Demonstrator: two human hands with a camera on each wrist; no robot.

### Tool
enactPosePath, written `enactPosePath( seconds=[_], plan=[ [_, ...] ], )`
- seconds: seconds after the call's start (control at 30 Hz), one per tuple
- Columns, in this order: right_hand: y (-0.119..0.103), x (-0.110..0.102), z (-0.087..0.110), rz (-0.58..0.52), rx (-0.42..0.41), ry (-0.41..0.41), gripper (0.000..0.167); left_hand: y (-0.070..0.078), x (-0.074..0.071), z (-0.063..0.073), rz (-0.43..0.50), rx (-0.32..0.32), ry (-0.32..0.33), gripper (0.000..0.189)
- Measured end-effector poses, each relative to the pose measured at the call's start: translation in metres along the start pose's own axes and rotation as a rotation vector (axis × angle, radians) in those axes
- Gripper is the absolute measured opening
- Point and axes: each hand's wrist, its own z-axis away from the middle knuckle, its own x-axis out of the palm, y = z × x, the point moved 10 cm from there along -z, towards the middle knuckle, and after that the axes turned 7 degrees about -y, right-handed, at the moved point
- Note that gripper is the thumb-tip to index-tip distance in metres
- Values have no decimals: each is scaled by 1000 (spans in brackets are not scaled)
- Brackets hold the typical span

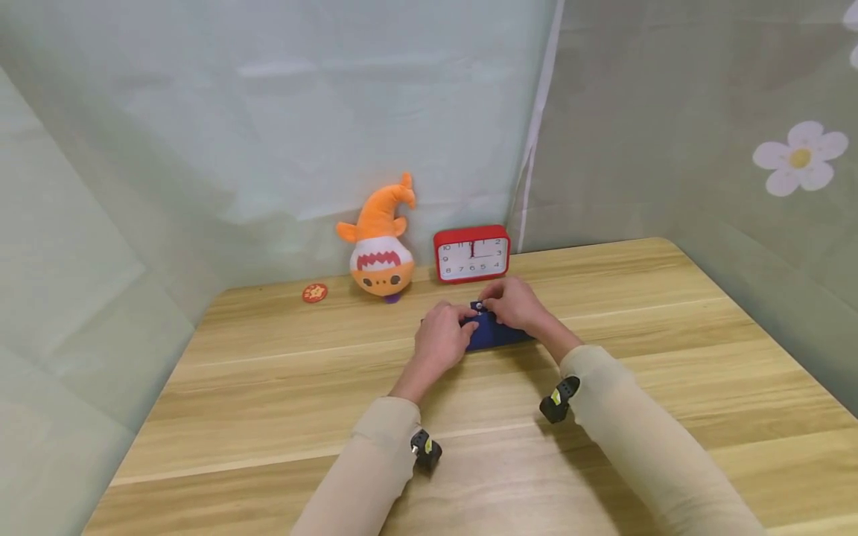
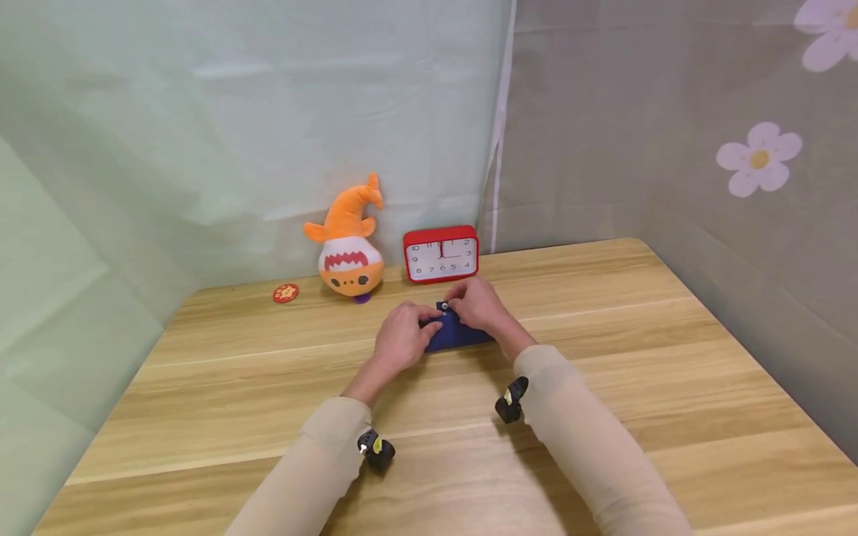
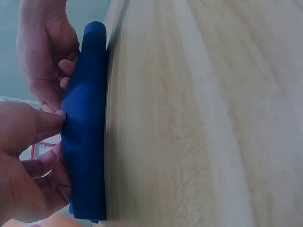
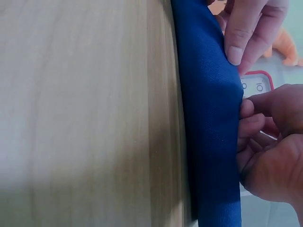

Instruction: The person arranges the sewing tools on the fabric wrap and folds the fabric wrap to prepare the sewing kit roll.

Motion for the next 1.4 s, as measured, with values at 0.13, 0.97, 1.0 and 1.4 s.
enactPosePath(
  seconds=[0.13, 0.97, 1.0, 1.4],
  plan=[
    [-5, -1, 3, 31, -60, 19, 15, -1, 0, -2, -4, -15, 3, 22],
    [-11, -1, 19, 37, -194, -21, 12, -8, -4, -9, 45, -134, 24, 13],
    [-11, -1, 20, 43, -200, -20, 12, -8, -4, -9, 41, -139, 22, 14],
    [-6, 1, 22, 13, -161, -40, 14, -8, 0, -12, 76, -151, -41, 20]
  ],
)
